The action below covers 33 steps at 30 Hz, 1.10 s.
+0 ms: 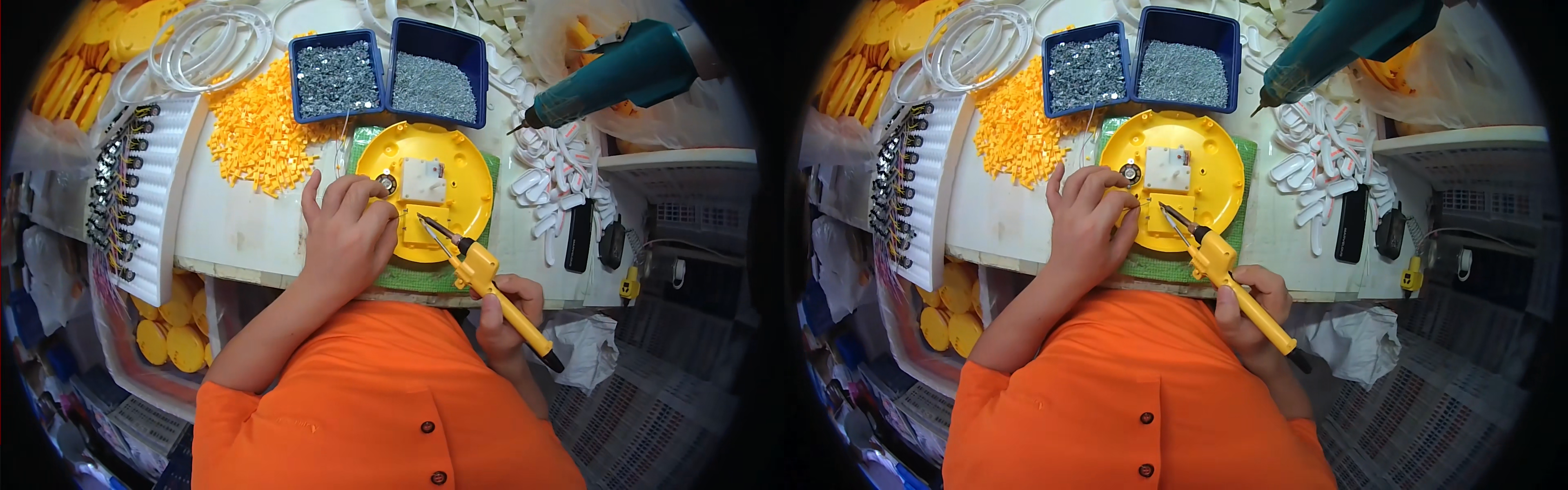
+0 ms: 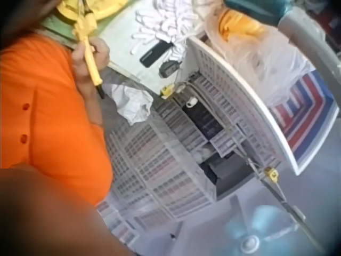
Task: Assembling yellow plastic toy components using a heat gun and a soldering tool.
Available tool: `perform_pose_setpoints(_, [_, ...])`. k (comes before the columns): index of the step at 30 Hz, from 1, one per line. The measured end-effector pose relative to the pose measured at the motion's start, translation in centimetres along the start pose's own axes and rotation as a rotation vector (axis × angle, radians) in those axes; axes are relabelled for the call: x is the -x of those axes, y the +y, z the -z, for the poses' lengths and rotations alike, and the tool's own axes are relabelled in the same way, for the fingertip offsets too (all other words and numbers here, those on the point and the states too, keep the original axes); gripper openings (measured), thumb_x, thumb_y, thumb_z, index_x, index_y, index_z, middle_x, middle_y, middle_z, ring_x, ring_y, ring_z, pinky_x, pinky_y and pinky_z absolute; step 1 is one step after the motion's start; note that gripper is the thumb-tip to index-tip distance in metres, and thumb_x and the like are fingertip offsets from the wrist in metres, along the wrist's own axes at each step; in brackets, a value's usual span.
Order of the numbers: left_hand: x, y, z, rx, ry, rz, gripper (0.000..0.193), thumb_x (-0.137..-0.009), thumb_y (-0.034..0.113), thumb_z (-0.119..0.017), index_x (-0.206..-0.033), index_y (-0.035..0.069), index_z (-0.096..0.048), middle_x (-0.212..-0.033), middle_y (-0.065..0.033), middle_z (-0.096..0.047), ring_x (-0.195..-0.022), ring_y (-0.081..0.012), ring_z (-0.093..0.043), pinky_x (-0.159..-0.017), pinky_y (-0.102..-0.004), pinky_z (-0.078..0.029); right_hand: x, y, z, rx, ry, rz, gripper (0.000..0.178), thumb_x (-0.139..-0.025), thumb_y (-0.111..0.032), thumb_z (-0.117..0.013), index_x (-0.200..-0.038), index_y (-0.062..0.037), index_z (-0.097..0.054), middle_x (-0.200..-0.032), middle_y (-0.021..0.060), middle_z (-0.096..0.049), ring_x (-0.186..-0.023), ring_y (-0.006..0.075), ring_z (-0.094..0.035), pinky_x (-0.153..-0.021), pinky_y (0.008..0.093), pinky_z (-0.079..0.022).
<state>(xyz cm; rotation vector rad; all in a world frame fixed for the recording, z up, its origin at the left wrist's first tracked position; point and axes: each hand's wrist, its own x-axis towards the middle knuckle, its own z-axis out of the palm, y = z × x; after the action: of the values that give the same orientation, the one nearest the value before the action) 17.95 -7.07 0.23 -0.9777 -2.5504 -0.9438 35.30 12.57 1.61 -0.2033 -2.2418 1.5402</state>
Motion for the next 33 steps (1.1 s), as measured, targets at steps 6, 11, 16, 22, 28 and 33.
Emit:
perform_pose_setpoints(6, [0.3, -0.2, -0.4, -0.005, -0.01, 0.031, 0.011, -0.08, 0.012, -0.074, -0.087, 0.014, -0.065, -0.115, -0.0002, -0.065, -0.124, -0.0243, -0.055, -0.117, -0.0573, -0.018, -0.4, 0.8, -0.6, 0.153, 0.052, 0.092, 0.045, -0.084, -0.014, -0.073, -0.122, 0.0038, -0.057, -0.088, 0.0136, -0.069, -0.073, 0.0202, -0.069, -0.066, 0.0308, -0.056])
perform_pose_setpoints(11, [0.3, -0.2, -0.5, -0.021, -0.017, 0.04, 0.011, -0.081, 0.013, -0.073, -0.085, 0.014, -0.063, -0.115, -0.0003, -0.065, -0.124, -0.0238, -0.054, -0.117, -0.0581, -0.017, -1.3, 0.4, -0.9, 0.256, -0.013, 0.179, 0.044, -0.081, -0.012, -0.074, -0.119, 0.0034, -0.058, -0.09, 0.0164, -0.07, -0.071, 0.0247, -0.071, -0.064, 0.0337, -0.058])
perform_pose_setpoints(16, [0.1, -0.1, -0.4, -0.022, -0.029, 0.051, 0.012, -0.081, 0.013, -0.073, -0.086, 0.014, -0.062, -0.116, -0.0005, -0.064, -0.124, -0.0238, -0.054, -0.116, -0.0587, -0.017, -2.0, 0.1, -1.2, 0.294, -0.047, 0.267, 0.044, -0.079, -0.01, -0.074, -0.117, 0.0043, -0.058, -0.091, 0.0179, -0.071, -0.07, 0.0277, -0.072, -0.064, 0.0357, -0.059])
perform_pose_setpoints(22, [0.0, 0.0, -0.3, -0.032, -0.039, 0.053, 0.013, -0.081, 0.013, -0.073, -0.087, 0.013, -0.061, -0.117, -0.0008, -0.062, -0.124, -0.0237, -0.053, -0.116, -0.0591, -0.017, -2.6, -0.6, -1.3, 0.369, -0.045, 0.347, 0.041, -0.078, -0.009, -0.074, -0.114, 0.0042, -0.058, -0.087, 0.0174, -0.069, -0.068, 0.0305, -0.07, -0.062, 0.0361, -0.059])
perform_pose_setpoints(28, [-0.1, 0.1, -0.2, -0.043, -0.048, 0.052, 0.013, -0.081, 0.013, -0.073, -0.087, 0.012, -0.061, -0.117, -0.0009, -0.062, -0.123, -0.0237, -0.054, -0.116, -0.0596, -0.017, -3.5, -0.9, -1.4, 0.331, -0.145, 0.457, 0.043, -0.078, -0.008, -0.075, -0.114, 0.0031, -0.055, -0.079, 0.0153, -0.065, -0.06, 0.0287, -0.066, -0.054, 0.0365, -0.055])
perform_pose_setpoints(33, [-0.3, 0.1, -0.2, -0.042, -0.057, 0.051, 0.013, -0.081, 0.014, -0.073, -0.086, 0.012, -0.061, -0.117, -0.001, -0.062, -0.123, -0.0238, -0.054, -0.116, -0.0597, -0.017, -2.2, 0.3, -0.8, 0.272, -0.05, 0.398, 0.043, -0.081, -0.012, -0.072, -0.117, 0.0034, -0.055, -0.081, 0.0164, -0.066, -0.058, 0.0279, -0.064, -0.053, 0.0347, -0.054])
